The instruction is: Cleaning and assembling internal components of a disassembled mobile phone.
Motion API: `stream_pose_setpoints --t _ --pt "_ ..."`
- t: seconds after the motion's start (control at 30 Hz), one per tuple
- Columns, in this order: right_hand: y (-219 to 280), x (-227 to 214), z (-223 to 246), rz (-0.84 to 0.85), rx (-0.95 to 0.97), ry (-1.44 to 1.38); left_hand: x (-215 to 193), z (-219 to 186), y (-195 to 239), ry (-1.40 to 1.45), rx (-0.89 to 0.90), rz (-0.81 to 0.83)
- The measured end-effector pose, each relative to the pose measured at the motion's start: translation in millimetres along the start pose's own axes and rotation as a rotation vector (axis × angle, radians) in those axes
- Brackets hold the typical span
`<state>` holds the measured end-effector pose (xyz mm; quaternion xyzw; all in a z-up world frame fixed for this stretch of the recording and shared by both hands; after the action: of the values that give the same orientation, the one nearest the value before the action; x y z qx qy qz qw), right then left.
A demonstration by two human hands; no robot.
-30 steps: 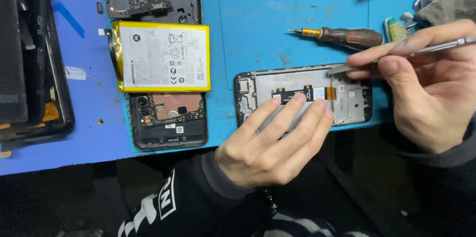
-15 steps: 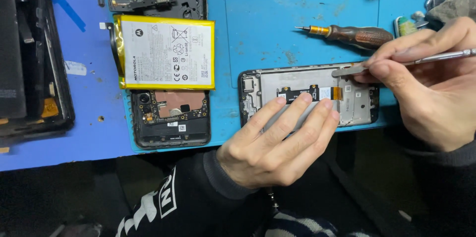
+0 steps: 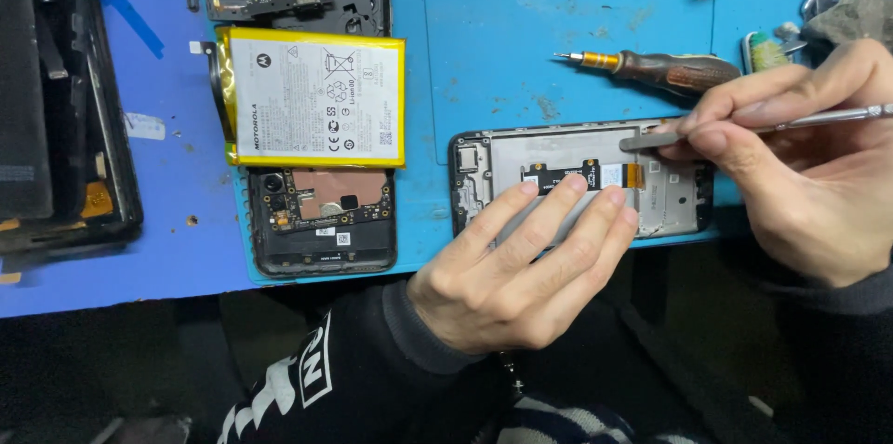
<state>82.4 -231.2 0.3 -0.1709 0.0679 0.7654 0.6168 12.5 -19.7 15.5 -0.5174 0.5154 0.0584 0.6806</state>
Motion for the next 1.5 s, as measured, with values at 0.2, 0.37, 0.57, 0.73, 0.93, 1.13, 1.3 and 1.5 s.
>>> stream_pose_setpoints --t 0.2,0.37,0.57,0.73,0.93,1.13,1.3,1.5 --pt "0 -2 -1 0.0 0.0 -0.026 4 -3 6 0.03 0.003 0.002" --pt "-2 2 2 0.003 -0.02 -0.053 -3 1 -1 0.008 0.007 -0.001" --pt "-5 5 7 0.025 -0.044 -0.032 5 -2 14 0.035 0.007 0.014" --pt "-3 1 1 0.0 -0.013 -0.038 2 -1 5 0.032 0.001 0.004" --pt "-3 0 5 -0.026 -0.004 0.017 8 -5 14 0.059 0.005 0.027" --pt "-5 5 8 0.014 -0.011 -0.036 9 -6 16 0.066 0.001 0.037" --pt "-7 7 10 -0.026 0.004 -0.058 7 -4 16 0.056 0.002 0.03" --pt "-7 5 13 -0.02 -0.025 -0.053 7 -3 15 0.057 0.01 0.033"
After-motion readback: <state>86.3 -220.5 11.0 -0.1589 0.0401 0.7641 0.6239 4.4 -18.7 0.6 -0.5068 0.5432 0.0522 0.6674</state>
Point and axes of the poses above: each hand's wrist, its own y-axis away from the middle knuckle, its own x-axis out of the palm, z = x × y, the point moved 6 cm from there along -y, towards the middle knuckle, and after that the axes turned 8 degrees about -y, right-handed, at the moved point
